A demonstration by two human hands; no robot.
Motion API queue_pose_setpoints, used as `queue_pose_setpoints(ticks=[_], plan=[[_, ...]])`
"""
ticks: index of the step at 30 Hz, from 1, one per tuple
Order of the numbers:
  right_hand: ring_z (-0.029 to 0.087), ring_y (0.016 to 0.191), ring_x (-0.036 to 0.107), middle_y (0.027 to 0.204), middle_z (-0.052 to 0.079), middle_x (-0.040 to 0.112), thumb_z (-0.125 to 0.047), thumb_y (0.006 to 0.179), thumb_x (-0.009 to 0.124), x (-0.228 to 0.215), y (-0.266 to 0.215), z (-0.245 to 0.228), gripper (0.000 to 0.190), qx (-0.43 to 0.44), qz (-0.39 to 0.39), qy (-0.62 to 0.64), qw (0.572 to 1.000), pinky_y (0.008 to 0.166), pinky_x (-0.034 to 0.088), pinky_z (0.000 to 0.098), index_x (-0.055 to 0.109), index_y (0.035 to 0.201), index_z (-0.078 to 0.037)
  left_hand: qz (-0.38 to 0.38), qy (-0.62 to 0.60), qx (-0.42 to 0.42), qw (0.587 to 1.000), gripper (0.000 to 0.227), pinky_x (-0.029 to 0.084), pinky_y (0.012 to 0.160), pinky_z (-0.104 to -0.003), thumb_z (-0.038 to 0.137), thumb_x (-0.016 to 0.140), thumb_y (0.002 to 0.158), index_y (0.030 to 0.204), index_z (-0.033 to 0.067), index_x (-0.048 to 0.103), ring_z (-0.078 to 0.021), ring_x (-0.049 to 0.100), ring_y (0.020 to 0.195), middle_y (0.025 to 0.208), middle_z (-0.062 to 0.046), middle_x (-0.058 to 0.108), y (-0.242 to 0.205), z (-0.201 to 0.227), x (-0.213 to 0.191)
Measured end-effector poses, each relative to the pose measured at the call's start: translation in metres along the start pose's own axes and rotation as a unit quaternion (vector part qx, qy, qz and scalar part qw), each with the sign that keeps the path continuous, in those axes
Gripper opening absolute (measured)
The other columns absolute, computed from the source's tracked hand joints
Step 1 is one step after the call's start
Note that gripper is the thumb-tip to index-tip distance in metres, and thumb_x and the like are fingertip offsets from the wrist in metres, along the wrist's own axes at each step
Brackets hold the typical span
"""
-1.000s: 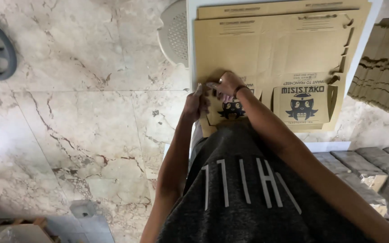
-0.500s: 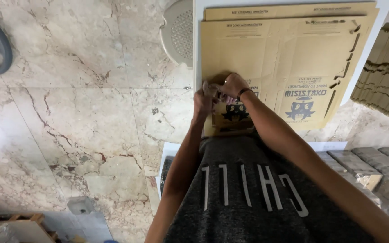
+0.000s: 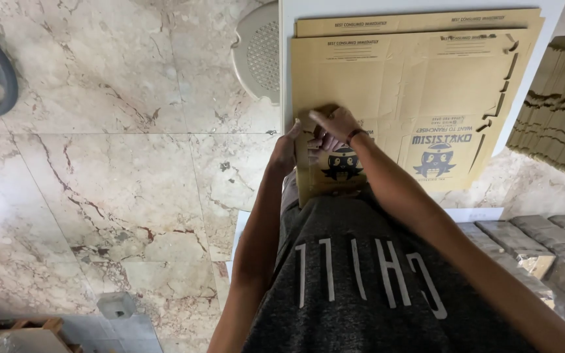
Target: The person cuts flat cardboard boxes on a white table using a knife. They repeatedly cut along the edges of the boxes, remove the cut pieces, and place them into a green bin. The task involves handling multiple cardboard boxes and discarding the cut-off sections.
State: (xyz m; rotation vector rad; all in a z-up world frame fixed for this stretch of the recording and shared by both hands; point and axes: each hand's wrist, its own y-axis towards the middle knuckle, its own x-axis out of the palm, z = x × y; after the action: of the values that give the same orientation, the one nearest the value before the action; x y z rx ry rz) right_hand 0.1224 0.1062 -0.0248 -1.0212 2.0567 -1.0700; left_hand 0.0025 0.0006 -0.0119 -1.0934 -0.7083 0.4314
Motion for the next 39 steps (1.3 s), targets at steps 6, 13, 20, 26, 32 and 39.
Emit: queue_pose_setpoints(ticks=[6, 13, 20, 26, 32, 39], plan=[[0.039, 0.056, 0.065, 0.054, 0.021, 0.056, -0.055, 0.085, 0.083, 0.013, 0.009, -0.006, 0.069, 0.045, 0.122, -0.033, 0.991, 0.06, 0.051, 0.0491, 0.063, 0.06, 0.007, 0.178, 0.227, 0.062, 0.956, 0.053, 0.057, 0.043, -0.048, 0.043, 0.048, 0.101, 0.092, -0.0034, 0.072, -0.0315, 0.07, 0.057, 0.067, -0.023, 0.069, 0.054, -0.034, -0.008], [0.029, 0.055, 0.07, 0.056, 0.011, 0.069, -0.073, 0.086, 0.069, 0.013, -0.007, -0.011, 0.07, 0.083, 0.031, -0.052, 0.995, 0.066, 0.059, 0.0383, 0.075, 0.055, -0.01, -0.035, -0.084, 0.047, 0.995, 0.05, 0.041, 0.028, -0.034, 0.043, 0.058, 0.103, 0.094, -0.005, 0.065, -0.0188, 0.043, 0.029, 0.048, -0.015, 0.05, 0.008, -0.013, -0.032], [0.033, 0.077, 0.074, 0.064, 0.006, 0.073, -0.07, 0.086, 0.06, 0.007, -0.002, -0.025, 0.062, 0.07, 0.052, -0.139, 0.986, 0.085, 0.058, 0.0407, 0.079, 0.058, -0.019, 0.034, -0.008, 0.102, 0.994, 0.051, 0.053, 0.032, -0.039, 0.043, 0.049, 0.106, 0.103, -0.0063, 0.062, -0.0252, 0.056, 0.035, 0.057, -0.025, 0.062, -0.018, 0.017, 0.014], [0.047, 0.095, 0.071, 0.086, 0.029, 0.073, -0.042, 0.094, 0.068, 0.012, 0.058, -0.01, 0.054, -0.086, 0.083, -0.208, 0.971, 0.083, 0.053, 0.0609, 0.076, 0.087, 0.01, 0.061, 0.066, 0.149, 0.985, 0.051, 0.05, 0.027, -0.038, 0.044, 0.046, 0.108, 0.096, -0.0021, 0.064, -0.0229, 0.054, 0.03, 0.057, -0.023, 0.066, -0.002, -0.006, 0.017], [0.034, 0.079, 0.073, 0.061, 0.013, 0.069, -0.053, 0.097, 0.06, -0.003, 0.098, -0.025, 0.053, -0.155, 0.069, -0.223, 0.96, 0.076, 0.055, 0.0485, 0.074, 0.073, -0.007, 0.004, 0.229, 0.464, 0.856, 0.019, 0.056, 0.071, -0.041, 0.015, 0.064, 0.096, 0.084, 0.0035, 0.076, -0.0325, 0.067, 0.056, 0.062, -0.021, 0.067, -0.018, -0.01, 0.044], [0.034, 0.094, 0.075, 0.066, 0.015, 0.072, -0.052, 0.096, 0.057, 0.001, 0.087, -0.016, 0.06, -0.148, 0.037, -0.22, 0.963, 0.09, 0.054, 0.0539, 0.056, 0.131, -0.003, -0.008, 0.239, 0.281, 0.93, 0.045, 0.051, 0.036, -0.028, 0.036, 0.042, 0.109, 0.091, 0.0045, 0.07, -0.0189, 0.06, 0.033, 0.05, -0.012, 0.065, -0.037, 0.019, 0.051]])
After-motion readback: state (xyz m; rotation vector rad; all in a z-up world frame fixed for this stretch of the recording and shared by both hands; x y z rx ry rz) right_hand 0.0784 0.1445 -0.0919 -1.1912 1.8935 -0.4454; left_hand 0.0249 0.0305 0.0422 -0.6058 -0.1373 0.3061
